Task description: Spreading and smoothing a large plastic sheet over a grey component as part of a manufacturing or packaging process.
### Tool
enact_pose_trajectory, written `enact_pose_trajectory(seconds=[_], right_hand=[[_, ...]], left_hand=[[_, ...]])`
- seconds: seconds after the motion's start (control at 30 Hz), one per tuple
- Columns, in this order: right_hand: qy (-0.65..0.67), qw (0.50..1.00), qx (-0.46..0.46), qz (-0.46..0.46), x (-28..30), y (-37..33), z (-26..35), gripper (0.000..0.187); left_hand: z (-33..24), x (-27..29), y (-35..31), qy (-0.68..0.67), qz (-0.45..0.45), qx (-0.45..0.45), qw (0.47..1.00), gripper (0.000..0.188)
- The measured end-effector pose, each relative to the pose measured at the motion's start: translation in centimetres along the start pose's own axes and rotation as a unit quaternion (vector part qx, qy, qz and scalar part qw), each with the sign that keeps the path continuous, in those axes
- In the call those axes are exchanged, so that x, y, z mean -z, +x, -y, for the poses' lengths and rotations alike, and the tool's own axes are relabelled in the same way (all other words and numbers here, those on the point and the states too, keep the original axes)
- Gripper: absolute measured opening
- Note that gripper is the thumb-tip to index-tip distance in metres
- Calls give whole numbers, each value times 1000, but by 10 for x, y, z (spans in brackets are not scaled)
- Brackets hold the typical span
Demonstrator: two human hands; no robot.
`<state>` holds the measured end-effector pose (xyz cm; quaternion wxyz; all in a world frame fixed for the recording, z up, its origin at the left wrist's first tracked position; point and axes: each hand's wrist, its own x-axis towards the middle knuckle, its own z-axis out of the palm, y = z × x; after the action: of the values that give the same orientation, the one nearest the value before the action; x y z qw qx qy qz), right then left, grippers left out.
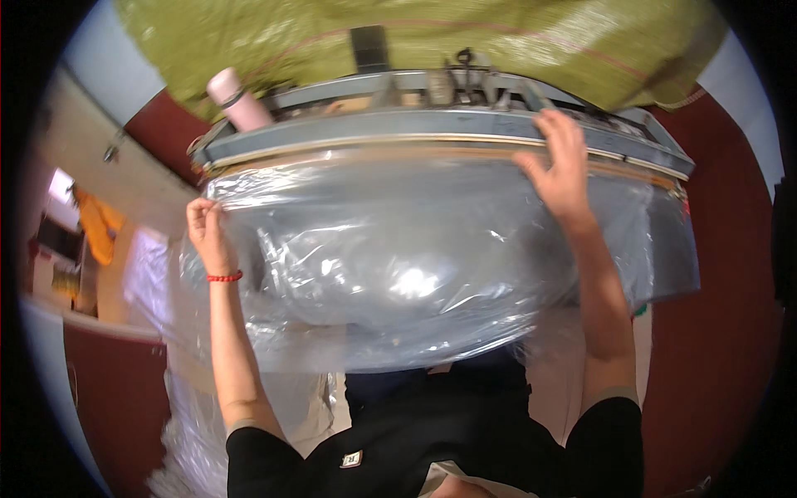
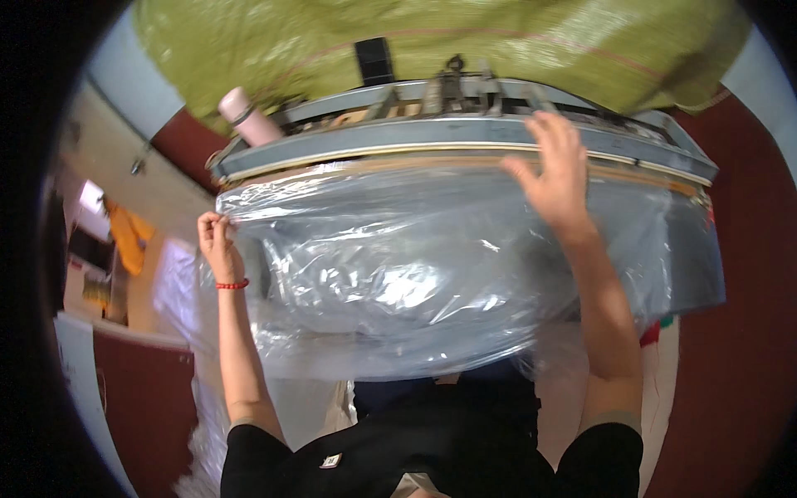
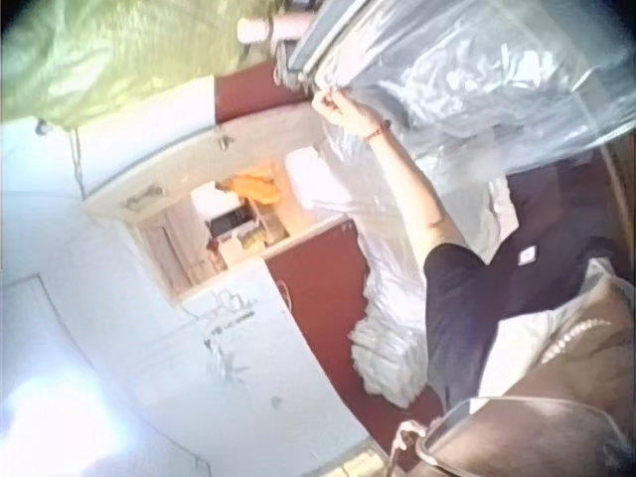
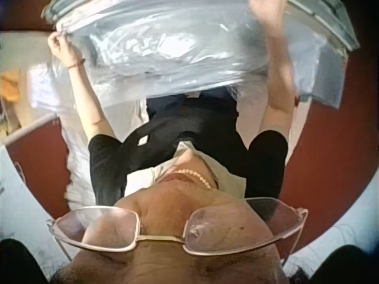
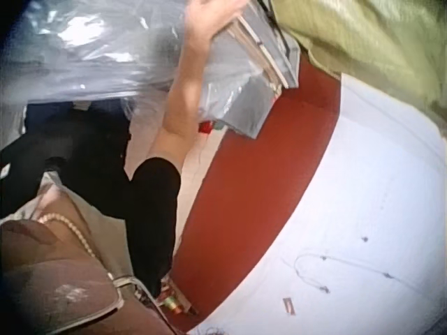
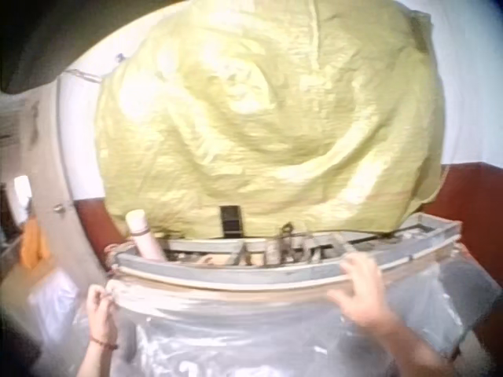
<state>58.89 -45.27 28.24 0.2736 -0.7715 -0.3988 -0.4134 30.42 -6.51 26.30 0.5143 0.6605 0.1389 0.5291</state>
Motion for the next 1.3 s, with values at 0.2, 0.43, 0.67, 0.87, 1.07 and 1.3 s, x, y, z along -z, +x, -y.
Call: enact_pose_trajectory(seconds=[0.2,0.43,0.67,0.87,1.07,1.3], right_hand=[[395,849,-199,290,-19,-51,5,13],[20,944,-318,90,114,-166,-200,20],[-44,921,-365,129,191,-219,-253,24],[-72,922,-361,121,192,-212,-239,26],[-91,923,-355,119,190,-214,-241,28],[-114,910,-379,124,193,-210,-231,30]], left_hand=[[36,57,-12,86,-64,-6,994,14],[26,40,-73,551,333,-111,757,56],[-7,-4,-109,497,409,-93,760,68],[-6,-15,-89,571,348,-111,735,66],[51,20,-48,584,178,-33,791,32],[-17,-34,-73,20,288,179,941,14]])
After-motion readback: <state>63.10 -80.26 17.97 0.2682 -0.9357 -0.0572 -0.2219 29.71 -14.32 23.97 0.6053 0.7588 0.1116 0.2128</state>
